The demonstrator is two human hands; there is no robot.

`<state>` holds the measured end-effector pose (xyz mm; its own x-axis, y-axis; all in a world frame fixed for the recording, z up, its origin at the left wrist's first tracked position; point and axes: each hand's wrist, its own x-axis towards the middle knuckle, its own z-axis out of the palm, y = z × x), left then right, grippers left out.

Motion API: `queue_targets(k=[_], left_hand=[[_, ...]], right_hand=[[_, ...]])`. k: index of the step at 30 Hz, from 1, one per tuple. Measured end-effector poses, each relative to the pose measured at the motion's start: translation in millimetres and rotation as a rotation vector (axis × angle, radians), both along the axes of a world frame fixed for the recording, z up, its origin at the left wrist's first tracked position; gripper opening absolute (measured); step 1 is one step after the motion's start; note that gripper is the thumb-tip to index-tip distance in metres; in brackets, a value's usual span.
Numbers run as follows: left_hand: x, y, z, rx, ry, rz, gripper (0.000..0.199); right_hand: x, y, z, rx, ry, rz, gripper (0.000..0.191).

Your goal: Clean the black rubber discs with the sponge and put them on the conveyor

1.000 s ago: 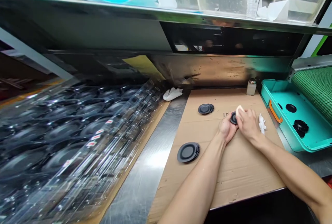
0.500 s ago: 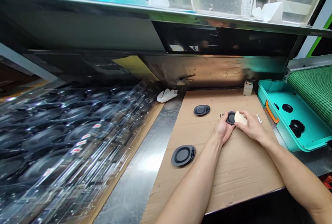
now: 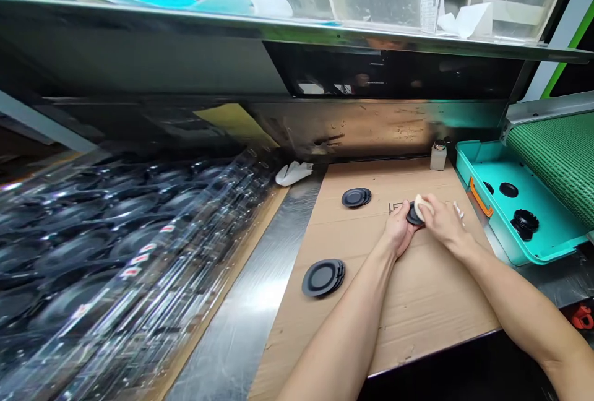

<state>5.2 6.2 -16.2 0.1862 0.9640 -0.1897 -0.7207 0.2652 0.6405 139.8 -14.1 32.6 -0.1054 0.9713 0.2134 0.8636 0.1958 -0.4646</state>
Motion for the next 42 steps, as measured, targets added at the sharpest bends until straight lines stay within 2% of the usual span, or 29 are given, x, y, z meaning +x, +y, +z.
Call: queue_targets(k=[3,6,12,14,18,21,25,28,29,32,34,38,40,42], left_hand=[[-2,-2,0.1,-0.029,-0.012,-0.013,0.024],[-3,-4,1.7,-0.001,0.029,-0.063,0.029],[-3,-5,2.5,0.027,0.027,-0.044,0.026],[-4,-4,1.0,0.016,0.022,-0.031,0.029],[-6,1,-2.3,-0.037,-0.037,0.011,0.031],[-8,4,-3.9,-0.073,-0.031,0.058,0.032],[-7,3,-4.9,-0.06,-0.059,-0.007,0.035],[-5,0,-3.6,-0.067,-0.031,0.038,0.03],[-5,0,-2.6,-0.072,-0.022,0.042,0.03],[-11,1,1.4,-0.064,-0.028,-0.008,0.038],[-20,4,4.2,-0.051,-0.02,0.04,0.043],[-44,12,9.6,-0.068,-0.022,0.238,0.043],[-50,12,13.1,-0.096,-0.066,0.239,0.041],[-52,10,17.6,-0.131,-0.124,0.186,0.042]], right_hand=[[-14,-3,2.8,-0.017,-0.192,0.034,0.032],[-14,-4,6.0,-0.033,-0.285,-0.094,0.038],[-10,-8,7.4,-0.082,-0.285,-0.088,0.042],[-14,-10,5.0,-0.096,-0.295,-0.131,0.043],[-20,-13,-2.7,-0.105,-0.316,-0.081,0.044],[-21,-14,-6.2,-0.098,-0.315,-0.149,0.044],[-23,-15,-4.2,-0.085,-0.306,-0.071,0.042],[-25,-15,0.2,-0.084,-0.296,-0.163,0.045],[-26,-17,0.9,-0.09,-0.295,-0.156,0.045],[-30,-23,-1.8,-0.107,-0.282,-0.003,0.042],[-31,-26,-5.8,-0.101,-0.267,0.047,0.041],[-21,-24,-3.0,-0.063,-0.247,0.08,0.037],[-8,-20,7.0,0.009,-0.245,0.033,0.042],[10,-14,18.7,0.064,-0.276,-0.147,0.048]])
